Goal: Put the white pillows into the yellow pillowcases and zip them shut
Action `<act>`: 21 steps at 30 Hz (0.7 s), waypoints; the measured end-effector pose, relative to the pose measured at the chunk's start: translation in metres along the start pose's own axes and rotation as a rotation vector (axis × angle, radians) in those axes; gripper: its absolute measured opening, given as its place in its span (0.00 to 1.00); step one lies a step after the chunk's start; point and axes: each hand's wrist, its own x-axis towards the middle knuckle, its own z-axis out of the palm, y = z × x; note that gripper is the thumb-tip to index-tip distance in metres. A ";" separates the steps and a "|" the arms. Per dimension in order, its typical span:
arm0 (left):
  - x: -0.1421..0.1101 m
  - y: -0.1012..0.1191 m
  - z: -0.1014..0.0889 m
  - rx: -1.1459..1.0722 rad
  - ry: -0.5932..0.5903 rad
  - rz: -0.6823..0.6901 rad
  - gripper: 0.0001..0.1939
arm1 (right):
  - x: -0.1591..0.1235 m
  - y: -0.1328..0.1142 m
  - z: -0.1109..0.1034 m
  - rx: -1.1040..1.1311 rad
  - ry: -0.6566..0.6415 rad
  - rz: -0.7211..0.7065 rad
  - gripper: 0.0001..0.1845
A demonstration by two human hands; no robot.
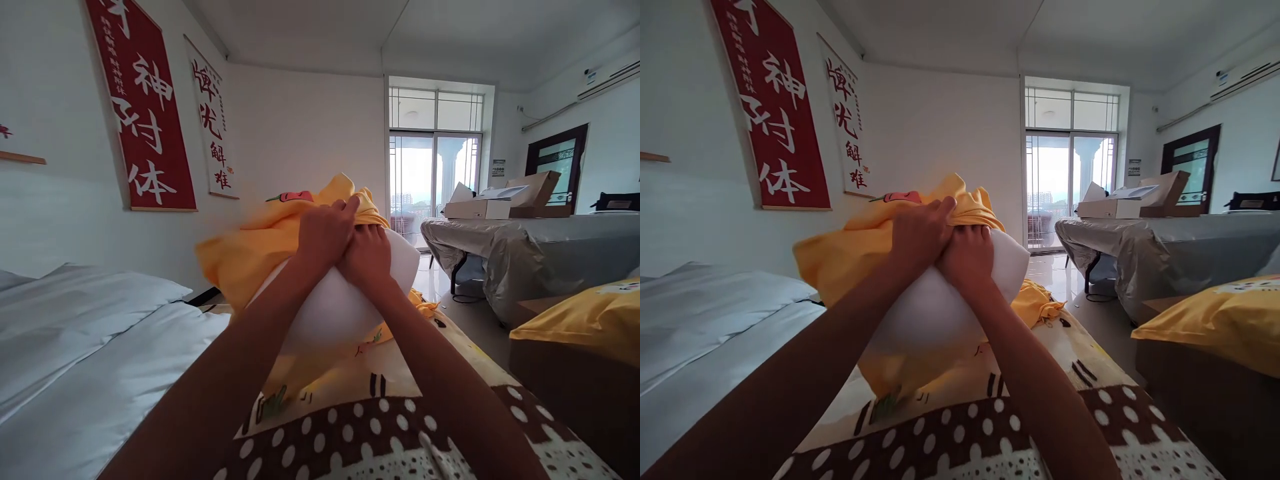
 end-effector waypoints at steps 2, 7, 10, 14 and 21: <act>-0.005 -0.015 0.021 -0.003 -0.085 -0.063 0.16 | -0.011 0.006 0.004 0.079 -0.067 -0.079 0.13; -0.025 -0.039 0.054 -0.024 -0.198 -0.129 0.19 | -0.068 0.029 0.016 0.176 0.076 -0.109 0.19; -0.027 -0.035 0.055 0.061 -0.079 0.072 0.17 | -0.091 0.028 0.026 0.088 0.190 0.121 0.29; -0.021 -0.021 0.052 0.123 -0.086 0.480 0.15 | -0.102 0.007 0.035 0.082 0.118 0.062 0.40; -0.018 -0.009 0.050 0.141 -0.163 0.526 0.13 | -0.115 -0.028 0.046 0.157 0.028 -0.058 0.42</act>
